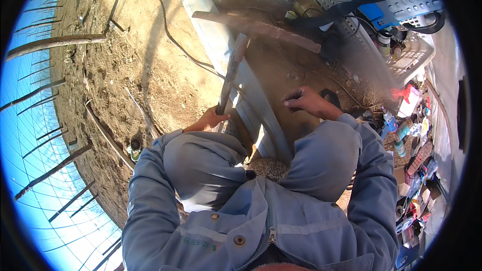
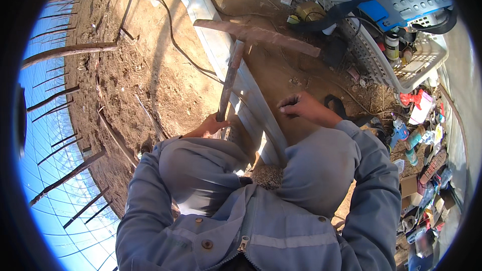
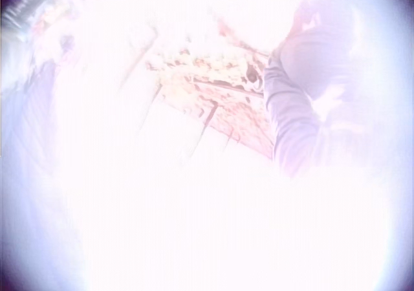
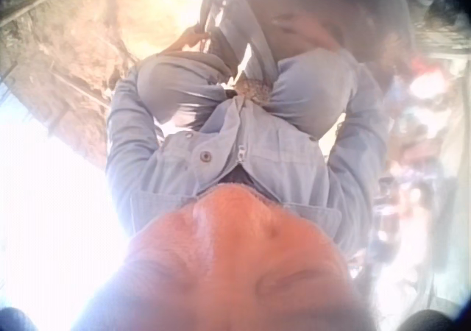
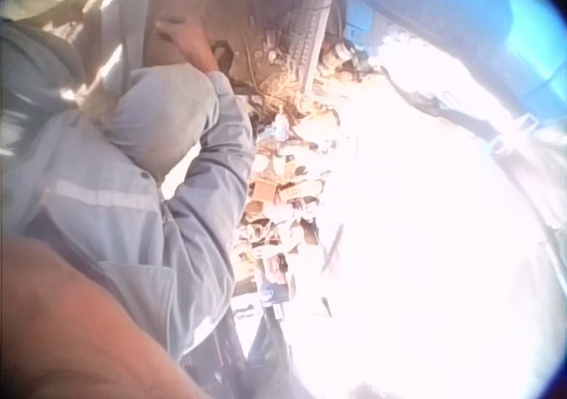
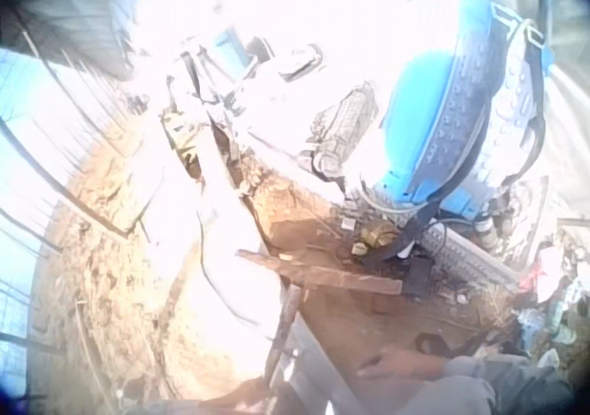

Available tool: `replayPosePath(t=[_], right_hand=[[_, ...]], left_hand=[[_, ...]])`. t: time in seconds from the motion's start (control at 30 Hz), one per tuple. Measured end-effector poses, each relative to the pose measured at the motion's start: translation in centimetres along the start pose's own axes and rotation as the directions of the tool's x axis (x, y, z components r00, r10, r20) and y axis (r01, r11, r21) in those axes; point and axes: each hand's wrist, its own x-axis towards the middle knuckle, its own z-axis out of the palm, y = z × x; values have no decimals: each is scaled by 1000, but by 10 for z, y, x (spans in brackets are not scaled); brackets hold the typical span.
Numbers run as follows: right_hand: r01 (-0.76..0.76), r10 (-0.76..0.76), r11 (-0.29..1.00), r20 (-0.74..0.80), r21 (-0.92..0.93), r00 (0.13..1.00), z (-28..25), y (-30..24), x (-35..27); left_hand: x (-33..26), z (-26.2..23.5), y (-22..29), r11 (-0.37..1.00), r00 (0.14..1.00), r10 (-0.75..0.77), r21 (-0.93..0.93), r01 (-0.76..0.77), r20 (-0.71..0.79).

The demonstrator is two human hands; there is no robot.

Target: The person walks through a cluttered greenhouse, picks up a metal bar, and uses a file to smooth its edges. They then squat and use a cordless drill to fasten the bar to a metal frame with screws, repeating the fastening process at multiple points.

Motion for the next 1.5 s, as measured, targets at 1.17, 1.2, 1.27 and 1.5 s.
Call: replayPosePath(t=[1.17, 1.2, 1.27, 1.5], right_hand=[[-335, -86, 940, -996, -72, -27, -372, 341, -297], [-414, -193, 894, -981, -171, -12, -385, 352, -301], [-532, -126, 836, -991, -133, 50, -389, 349, -298], [291, -54, 956, -963, 26, 266, -212, 240, -265]], left_hand=[[34, 131, 222, 331, 952, 274, -943, 38, 135], [33, 131, 218, 317, 964, 246, -948, 21, 104], [31, 129, 211, 249, 971, 227, -968, 16, 74], [8, 123, 192, 96, 970, 229, -989, -110, -86]])
